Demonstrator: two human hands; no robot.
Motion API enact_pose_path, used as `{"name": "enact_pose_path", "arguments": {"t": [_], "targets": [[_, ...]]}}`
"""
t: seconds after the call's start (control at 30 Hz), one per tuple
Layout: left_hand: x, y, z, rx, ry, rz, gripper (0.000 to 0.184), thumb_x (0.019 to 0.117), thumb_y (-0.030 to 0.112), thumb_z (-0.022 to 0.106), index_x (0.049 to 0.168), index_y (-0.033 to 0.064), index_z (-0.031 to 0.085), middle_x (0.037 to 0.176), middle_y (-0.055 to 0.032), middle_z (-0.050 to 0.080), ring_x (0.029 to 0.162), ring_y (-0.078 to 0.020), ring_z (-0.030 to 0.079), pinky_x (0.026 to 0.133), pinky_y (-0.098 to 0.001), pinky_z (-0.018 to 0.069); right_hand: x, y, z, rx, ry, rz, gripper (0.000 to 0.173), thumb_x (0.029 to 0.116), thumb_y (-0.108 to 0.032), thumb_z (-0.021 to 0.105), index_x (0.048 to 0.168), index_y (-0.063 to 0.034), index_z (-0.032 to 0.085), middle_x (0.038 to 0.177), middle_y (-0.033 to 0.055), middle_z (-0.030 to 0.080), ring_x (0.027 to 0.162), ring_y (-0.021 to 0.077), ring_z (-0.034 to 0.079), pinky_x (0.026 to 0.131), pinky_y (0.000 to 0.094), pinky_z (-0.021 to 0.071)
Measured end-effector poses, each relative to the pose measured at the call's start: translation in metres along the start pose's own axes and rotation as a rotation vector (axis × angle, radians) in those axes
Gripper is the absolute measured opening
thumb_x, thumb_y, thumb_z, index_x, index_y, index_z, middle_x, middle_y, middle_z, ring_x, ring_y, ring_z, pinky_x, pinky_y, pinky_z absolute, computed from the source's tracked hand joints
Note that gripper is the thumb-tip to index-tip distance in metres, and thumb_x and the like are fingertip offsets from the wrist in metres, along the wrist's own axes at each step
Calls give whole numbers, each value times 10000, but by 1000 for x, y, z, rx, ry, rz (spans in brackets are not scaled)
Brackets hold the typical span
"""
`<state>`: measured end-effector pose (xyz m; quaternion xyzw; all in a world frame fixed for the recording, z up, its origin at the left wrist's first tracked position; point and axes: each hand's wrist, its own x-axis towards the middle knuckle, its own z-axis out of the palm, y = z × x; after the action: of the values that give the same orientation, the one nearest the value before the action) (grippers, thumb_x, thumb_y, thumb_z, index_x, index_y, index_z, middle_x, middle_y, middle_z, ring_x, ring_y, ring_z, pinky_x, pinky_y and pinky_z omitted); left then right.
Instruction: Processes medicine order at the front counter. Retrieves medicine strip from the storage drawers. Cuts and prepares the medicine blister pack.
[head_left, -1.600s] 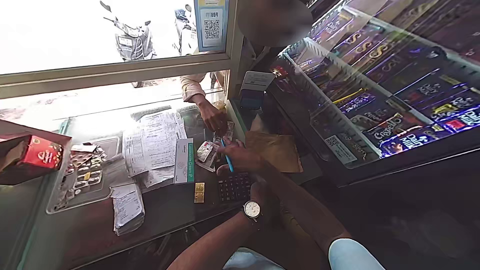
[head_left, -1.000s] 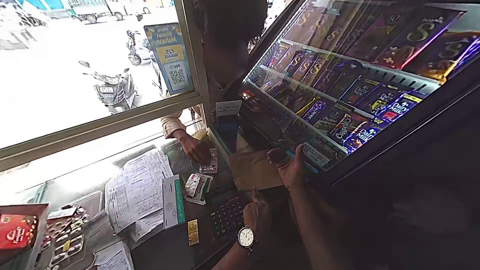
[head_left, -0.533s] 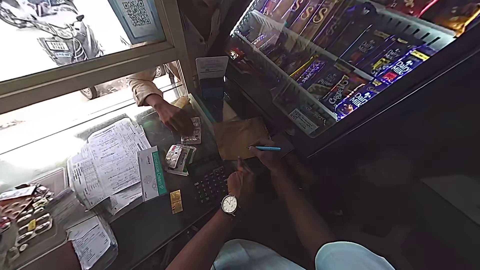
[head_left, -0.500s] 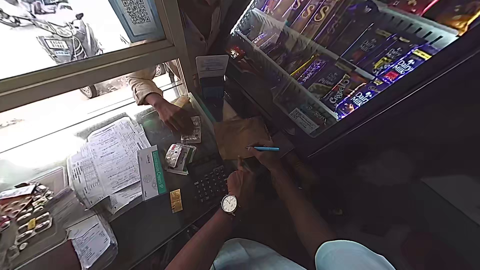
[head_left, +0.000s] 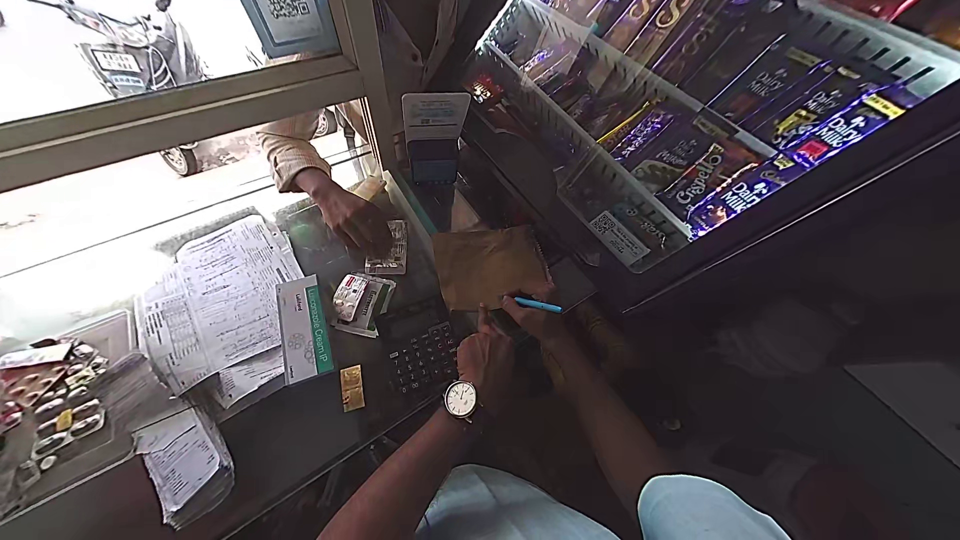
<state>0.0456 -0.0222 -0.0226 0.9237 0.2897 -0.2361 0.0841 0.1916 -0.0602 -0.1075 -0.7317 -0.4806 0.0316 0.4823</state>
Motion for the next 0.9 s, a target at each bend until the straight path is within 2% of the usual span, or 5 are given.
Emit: {"name": "enact_pose_path", "arguments": {"t": [0.13,0.27,0.33,0.43,0.9], "targets": [[-2,-2,-5,-25,-21,10,468,1060,14,285,1509,-86,366,1626,-225,321,879,-289,718,692,-386,565,2,1,-1,-13,160,111,84,812,-109,704,790,-31,723,714,28,686,629,27,612,607,219,506],[-28,-20,12,-84,398,150,474,1022,76,407,1484,66,514,1585,-83,465,729,-209,692,567,-350,515,-14,-11,-2,81,226,52,323,1056,-243,522,1157,5,703,1020,76,752,844,84,712,747,275,593],[-53,-40,37,-181,879,367,340,949,142,545,1235,95,723,1178,-73,755,628,-191,683,490,-316,500,-33,-40,5,134,166,20,424,1112,-280,388,1176,28,672,1122,107,758,931,145,743,792,334,619],[-90,-87,79,-345,1190,503,230,985,200,576,1094,89,745,670,-29,636,579,-192,585,548,-328,481,-67,-83,30,152,-30,-104,367,1095,-256,453,1160,-12,720,1139,101,757,1060,157,714,924,343,581],[-126,-222,170,-547,1346,-175,329,1041,205,549,1012,-46,760,710,-128,690,600,-106,603,612,-214,496,-114,-133,85,-237,-185,-429,186,1055,-236,481,1050,-191,661,1256,16,712,1204,241,600,1050,467,347]]}}
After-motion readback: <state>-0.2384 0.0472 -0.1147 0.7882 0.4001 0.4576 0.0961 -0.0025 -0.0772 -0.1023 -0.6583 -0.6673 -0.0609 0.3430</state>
